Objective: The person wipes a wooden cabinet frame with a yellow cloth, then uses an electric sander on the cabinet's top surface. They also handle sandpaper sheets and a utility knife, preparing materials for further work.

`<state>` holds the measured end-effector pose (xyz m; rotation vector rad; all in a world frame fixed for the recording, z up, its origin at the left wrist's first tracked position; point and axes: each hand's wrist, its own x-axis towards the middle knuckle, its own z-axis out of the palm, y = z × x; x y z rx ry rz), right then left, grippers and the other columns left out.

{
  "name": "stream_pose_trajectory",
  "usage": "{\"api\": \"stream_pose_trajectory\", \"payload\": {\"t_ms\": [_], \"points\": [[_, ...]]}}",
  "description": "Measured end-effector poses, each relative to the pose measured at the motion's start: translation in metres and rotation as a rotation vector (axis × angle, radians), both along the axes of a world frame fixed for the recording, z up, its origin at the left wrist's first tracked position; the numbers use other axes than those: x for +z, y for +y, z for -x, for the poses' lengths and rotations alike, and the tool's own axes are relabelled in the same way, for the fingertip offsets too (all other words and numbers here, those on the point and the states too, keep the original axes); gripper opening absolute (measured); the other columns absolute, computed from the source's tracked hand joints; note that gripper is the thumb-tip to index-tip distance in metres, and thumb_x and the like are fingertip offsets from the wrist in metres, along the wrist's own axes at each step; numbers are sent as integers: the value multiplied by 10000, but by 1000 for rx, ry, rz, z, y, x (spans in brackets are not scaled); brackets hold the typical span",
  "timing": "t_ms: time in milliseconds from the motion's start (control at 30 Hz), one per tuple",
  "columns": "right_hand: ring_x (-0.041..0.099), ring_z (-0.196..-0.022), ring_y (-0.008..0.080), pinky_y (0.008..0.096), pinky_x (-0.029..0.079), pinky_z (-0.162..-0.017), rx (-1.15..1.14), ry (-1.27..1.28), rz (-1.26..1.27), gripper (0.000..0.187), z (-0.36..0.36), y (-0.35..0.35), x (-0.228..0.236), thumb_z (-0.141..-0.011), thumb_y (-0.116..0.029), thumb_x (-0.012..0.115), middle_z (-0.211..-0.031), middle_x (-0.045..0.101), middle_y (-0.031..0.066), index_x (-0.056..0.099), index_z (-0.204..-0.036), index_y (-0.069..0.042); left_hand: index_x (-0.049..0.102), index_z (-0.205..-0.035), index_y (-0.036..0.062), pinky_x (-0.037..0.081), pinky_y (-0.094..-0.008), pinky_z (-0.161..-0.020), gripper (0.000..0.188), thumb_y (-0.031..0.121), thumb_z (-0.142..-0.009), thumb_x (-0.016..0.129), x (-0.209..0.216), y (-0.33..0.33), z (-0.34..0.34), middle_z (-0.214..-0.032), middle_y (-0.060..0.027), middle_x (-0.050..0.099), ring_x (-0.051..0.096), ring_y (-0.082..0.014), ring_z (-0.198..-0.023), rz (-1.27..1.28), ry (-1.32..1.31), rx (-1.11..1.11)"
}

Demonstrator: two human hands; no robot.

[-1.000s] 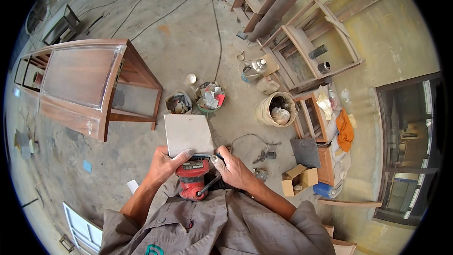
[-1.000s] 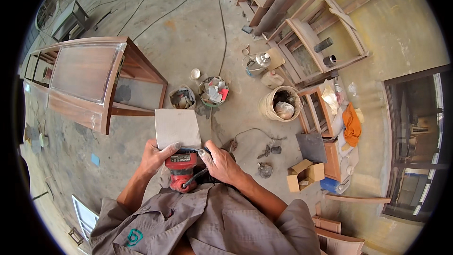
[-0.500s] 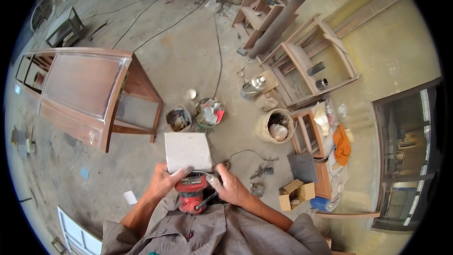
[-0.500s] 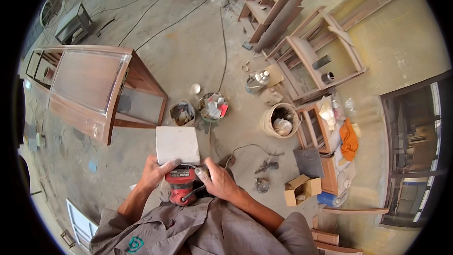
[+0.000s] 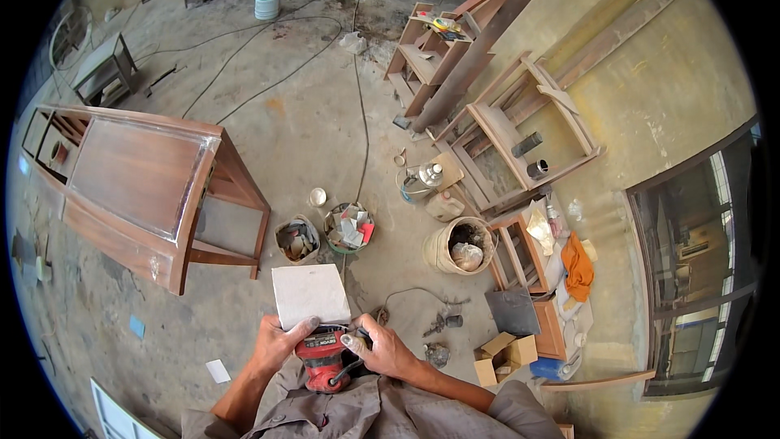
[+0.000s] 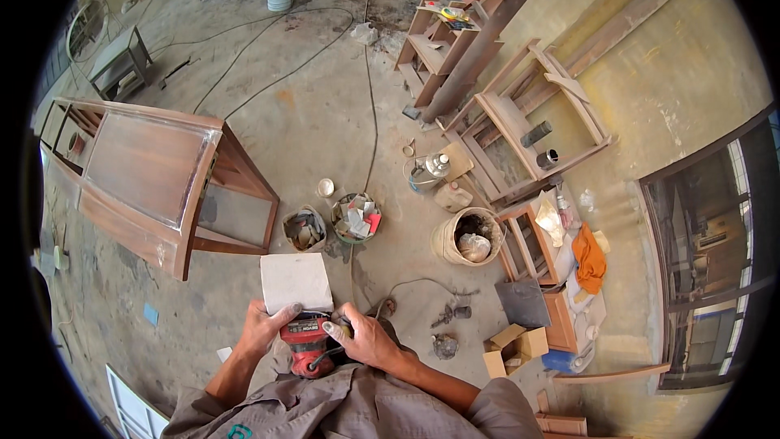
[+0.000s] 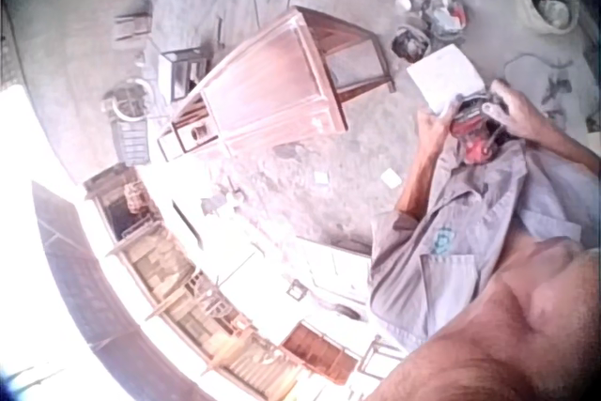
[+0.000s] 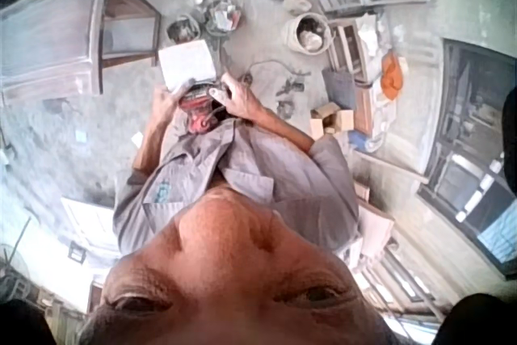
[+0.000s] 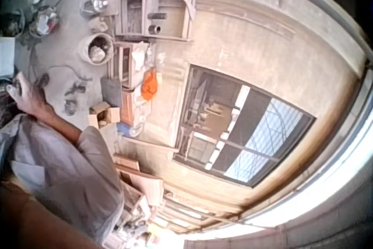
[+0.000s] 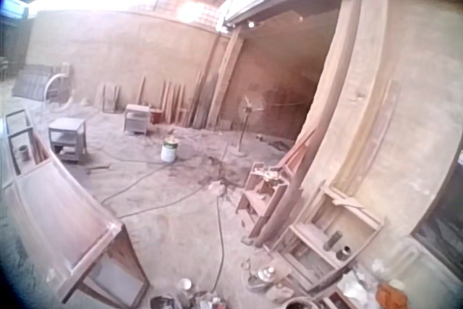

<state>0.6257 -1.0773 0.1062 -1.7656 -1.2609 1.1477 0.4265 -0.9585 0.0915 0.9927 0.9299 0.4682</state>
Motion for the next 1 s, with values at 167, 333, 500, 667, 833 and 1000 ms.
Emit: {"api": "stream_pose_trajectory", "payload": {"t_ms": [167,333,500,667,833,1000], "points": [[596,-678,249,396,495,-662,23,0,53,439,-1,2,1,-958,-429,658,-745,610,156,564,-1046,-9,754,-988,-17,513,-259,-645,225,195,-914,754,-2,-2,1,-870,-31,730,629,-89,-748,1,-8,22],[588,-658,208,384,491,-634,-30,-23,84,475,3,0,-8,-919,-448,705,-712,608,147,580,-999,3,743,-1019,-23,527,-272,-697,223,175,-915,746,0,-2,1,-916,-49,734,644,-103,-793,0,3,7],[653,-768,443,454,506,-670,8,-27,49,542,5,3,11,-888,-479,723,-814,641,259,558,-993,26,751,-1012,-12,514,-256,-657,236,203,-915,753,3,-6,2,-877,-30,733,632,-85,-753,-59,-4,11],[661,-798,449,459,514,-687,15,-5,-10,536,7,1,9,-876,-452,740,-809,644,257,562,-1012,35,754,-1013,-1,520,-257,-687,203,178,-918,746,-2,-7,10,-893,-24,736,634,-78,-785,-2,7,-45],[667,-749,403,444,513,-673,-5,8,91,520,6,-2,12,-857,-464,755,-772,640,232,604,-933,28,755,-996,1,523,-260,-711,167,149,-919,739,-1,-5,8,-907,-25,739,637,-80,-809,-36,-37,-87],[625,-723,203,376,517,-704,-19,121,248,484,2,4,30,-862,-410,769,-813,657,134,648,-1083,3,741,-990,-11,490,-246,-625,186,157,-910,738,8,-1,5,-848,-13,721,609,-75,-727,-5,-12,-162]]}}
